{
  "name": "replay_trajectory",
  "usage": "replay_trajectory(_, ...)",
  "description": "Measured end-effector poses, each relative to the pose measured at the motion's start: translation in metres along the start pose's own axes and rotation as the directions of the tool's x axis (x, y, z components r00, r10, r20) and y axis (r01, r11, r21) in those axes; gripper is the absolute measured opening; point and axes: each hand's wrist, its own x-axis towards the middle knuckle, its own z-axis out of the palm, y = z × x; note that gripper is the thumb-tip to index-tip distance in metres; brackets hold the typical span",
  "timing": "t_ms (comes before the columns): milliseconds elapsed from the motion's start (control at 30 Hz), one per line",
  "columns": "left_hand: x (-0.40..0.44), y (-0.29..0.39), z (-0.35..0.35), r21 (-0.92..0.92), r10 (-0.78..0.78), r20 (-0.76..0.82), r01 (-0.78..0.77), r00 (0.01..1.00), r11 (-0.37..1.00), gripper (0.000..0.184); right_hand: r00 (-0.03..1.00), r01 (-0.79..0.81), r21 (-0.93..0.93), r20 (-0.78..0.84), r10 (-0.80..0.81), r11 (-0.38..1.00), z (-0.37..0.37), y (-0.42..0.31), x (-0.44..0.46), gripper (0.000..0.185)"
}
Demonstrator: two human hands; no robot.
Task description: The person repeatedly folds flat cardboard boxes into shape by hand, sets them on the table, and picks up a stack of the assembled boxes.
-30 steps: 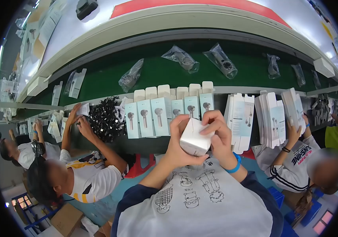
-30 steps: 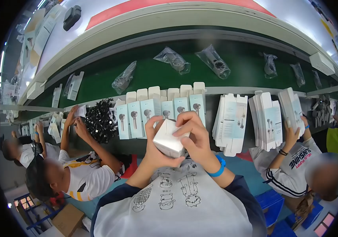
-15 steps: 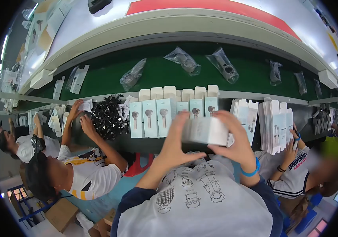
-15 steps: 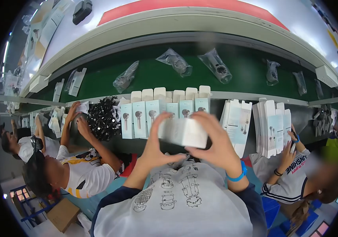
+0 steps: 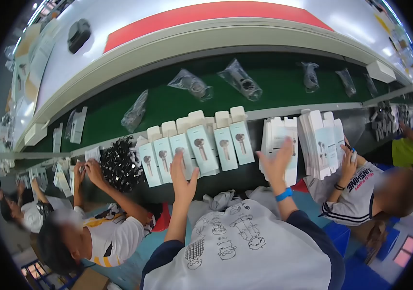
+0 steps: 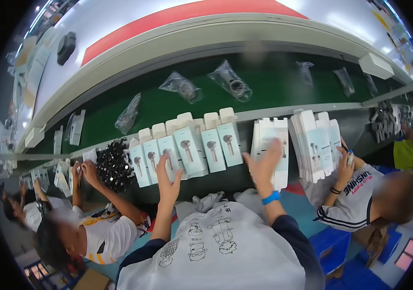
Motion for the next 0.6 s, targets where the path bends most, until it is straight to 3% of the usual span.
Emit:
replay_trajectory(33, -0.001, 0.002, 0.003, -0.034, -0.028, -0.017, 0.028, 0.999, 0.999, 0.06, 0.992, -0.1, -0.129, -0.095, 0.088, 0.987, -0.009, 0.033, 0.001, 0.087)
replay_trajectory(100, 0.003, 0.013, 0.007, -0.032, -0.005, -0.021, 0.005, 1.0, 0.999, 0.059, 0.952, -0.293, -0.296, -0.005, 0.305, 0.909, -0.027, 0.067, -0.008, 0.076)
replay_trajectory(133, 0.006, 0.019, 0.013, -0.058, 0.01, -0.013, -0.01, 1.0, 0.998, 0.058, 0.985, -0.17, -0.25, -0.033, 0.168, 0.953, -0.031, 0.084, -0.015, 0.066)
replay_trajectory(167, 0.008, 0.025, 0.019, -0.083, 0.02, -0.008, -0.02, 1.0, 0.996, 0.058, 0.985, -0.171, -0.249, -0.036, 0.167, 0.953, -0.04, 0.068, -0.008, 0.066)
replay_trajectory(233, 0.013, 0.044, 0.04, -0.118, 0.034, 0.027, -0.031, 0.999, 0.992, 0.059, 0.978, -0.148, 0.019, -0.148, 0.149, 0.989, -0.057, 0.037, -0.001, 0.067)
replay_trajectory(267, 0.017, 0.051, 0.046, -0.159, 0.052, 0.067, -0.041, 0.996, 0.986, 0.059, 0.978, -0.15, 0.019, -0.143, 0.151, 0.989, -0.054, 0.042, 0.001, 0.067)
replay_trajectory(333, 0.027, 0.062, 0.059, -0.158, 0.1, 0.101, -0.084, 0.99, 0.984, 0.059, 0.934, -0.301, 0.093, -0.173, 0.314, 0.949, -0.044, 0.069, 0.004, 0.069)
replay_trajectory(367, 0.028, 0.065, 0.062, -0.161, 0.154, 0.139, -0.131, 0.978, 0.978, 0.059, 0.931, -0.308, 0.095, -0.175, 0.32, 0.947, -0.047, 0.077, 0.001, 0.069)
replay_trajectory(433, 0.028, 0.072, 0.062, -0.189, 0.17, 0.153, -0.14, 0.973, 0.972, 0.058, 0.962, -0.23, -0.29, 0.074, 0.262, 0.929, -0.053, 0.087, 0.003, 0.075)
replay_trajectory(567, 0.023, 0.068, 0.059, -0.19, 0.157, 0.149, -0.128, 0.976, 0.973, 0.056, 0.943, -0.273, -0.294, 0.104, 0.315, 0.916, -0.061, 0.095, -0.002, 0.077)
replay_trajectory(600, 0.02, 0.07, 0.066, -0.174, 0.148, 0.151, -0.121, 0.977, 0.977, 0.055, 0.909, -0.364, -0.102, 0.18, 0.377, 0.926, -0.055, 0.116, -0.005, 0.074)
